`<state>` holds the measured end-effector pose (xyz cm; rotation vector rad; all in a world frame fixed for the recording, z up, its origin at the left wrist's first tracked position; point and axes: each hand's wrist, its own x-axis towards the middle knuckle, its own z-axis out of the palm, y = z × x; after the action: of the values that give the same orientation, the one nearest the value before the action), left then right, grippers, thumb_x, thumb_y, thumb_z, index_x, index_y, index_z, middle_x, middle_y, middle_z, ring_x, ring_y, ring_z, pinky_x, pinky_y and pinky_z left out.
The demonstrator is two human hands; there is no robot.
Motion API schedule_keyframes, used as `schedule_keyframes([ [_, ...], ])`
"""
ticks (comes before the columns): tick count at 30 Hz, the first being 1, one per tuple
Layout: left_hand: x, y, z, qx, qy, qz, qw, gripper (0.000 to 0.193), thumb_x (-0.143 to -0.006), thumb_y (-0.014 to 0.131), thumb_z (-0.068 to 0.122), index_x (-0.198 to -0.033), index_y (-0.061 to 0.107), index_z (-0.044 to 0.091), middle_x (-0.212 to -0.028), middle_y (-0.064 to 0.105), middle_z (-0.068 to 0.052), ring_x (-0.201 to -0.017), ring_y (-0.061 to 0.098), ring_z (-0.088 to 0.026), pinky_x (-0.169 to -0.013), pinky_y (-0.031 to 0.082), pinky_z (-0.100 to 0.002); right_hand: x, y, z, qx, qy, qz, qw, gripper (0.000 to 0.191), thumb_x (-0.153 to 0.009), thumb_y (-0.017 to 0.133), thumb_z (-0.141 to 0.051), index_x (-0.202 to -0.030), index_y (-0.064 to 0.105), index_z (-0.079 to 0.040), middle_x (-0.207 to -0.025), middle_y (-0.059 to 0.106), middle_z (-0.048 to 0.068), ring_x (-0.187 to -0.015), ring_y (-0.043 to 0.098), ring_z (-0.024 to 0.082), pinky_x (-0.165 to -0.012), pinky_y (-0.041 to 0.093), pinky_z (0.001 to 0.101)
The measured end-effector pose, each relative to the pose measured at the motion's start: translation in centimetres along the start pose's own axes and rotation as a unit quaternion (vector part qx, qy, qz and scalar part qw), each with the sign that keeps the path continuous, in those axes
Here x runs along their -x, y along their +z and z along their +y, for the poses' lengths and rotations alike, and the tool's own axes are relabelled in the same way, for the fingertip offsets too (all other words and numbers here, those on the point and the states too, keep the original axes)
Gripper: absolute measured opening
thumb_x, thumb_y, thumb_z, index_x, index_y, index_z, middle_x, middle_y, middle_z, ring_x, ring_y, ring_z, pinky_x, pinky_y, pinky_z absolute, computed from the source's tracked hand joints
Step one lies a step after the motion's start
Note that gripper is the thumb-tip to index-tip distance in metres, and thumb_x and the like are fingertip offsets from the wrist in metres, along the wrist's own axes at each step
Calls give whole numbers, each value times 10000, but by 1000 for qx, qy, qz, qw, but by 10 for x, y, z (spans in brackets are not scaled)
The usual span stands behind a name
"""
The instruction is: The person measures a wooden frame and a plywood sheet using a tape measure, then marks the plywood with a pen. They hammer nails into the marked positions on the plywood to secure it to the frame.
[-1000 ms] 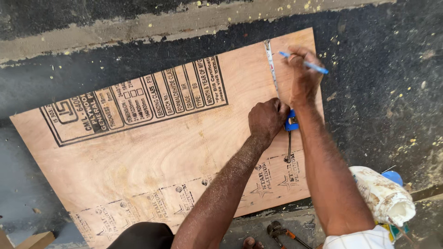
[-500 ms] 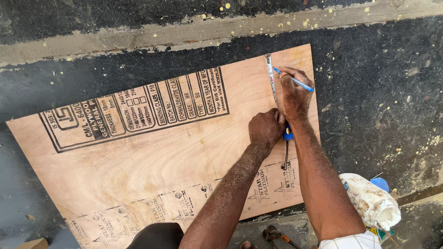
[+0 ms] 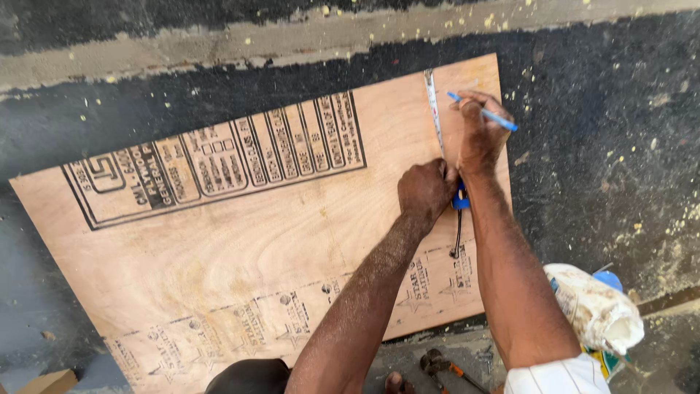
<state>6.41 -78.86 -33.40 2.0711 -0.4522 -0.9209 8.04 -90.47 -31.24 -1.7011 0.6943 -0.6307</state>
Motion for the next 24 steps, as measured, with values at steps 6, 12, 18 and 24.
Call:
schedule_keyframes([
  [6, -5, -25, 8, 69, 61, 20, 996, 328, -903, 606, 346, -824, 721, 49, -770, 723, -199, -741, 718, -390, -730, 574, -524, -11, 3, -14, -121, 31, 52, 991, 216, -972, 719, -143, -1066, 709, 51, -952, 719, 117, -898, 692, 202, -890, 585, 341],
  [12, 10, -160, -30, -21, 220, 144, 964, 298, -1011, 497, 331, -934, 611, 66, -706, 672, -158, -673, 673, -376, -665, 536, -527, -5, -6, -49, -337, 108, -14, 935, 107, -992, 755, -4, -1064, 681, 24, -1027, 704, 136, -949, 680, 253, -911, 589, 359],
  [18, 108, -280, -177, 127, 92, 263, 952, 328, -1038, 470, 332, -1073, 651, 61, -898, 739, -131, -821, 725, -310, -748, 582, -441, 92, 19, -56, -299, 166, 16, 940, 166, -1008, 629, -97, -1114, 694, 12, -971, 711, 106, -890, 687, 212, -836, 557, 313],
  [24, 185, -349, -277, 219, -39, 348, 911, 358, -1023, 500, 280, -983, 666, -35, -872, 734, -220, -789, 724, -320, -778, 588, -469, 175, 79, -74, -224, 156, -88, 958, 198, -954, 669, -112, -1098, 669, 24, -938, 680, 117, -865, 677, 213, -809, 535, 342],
])
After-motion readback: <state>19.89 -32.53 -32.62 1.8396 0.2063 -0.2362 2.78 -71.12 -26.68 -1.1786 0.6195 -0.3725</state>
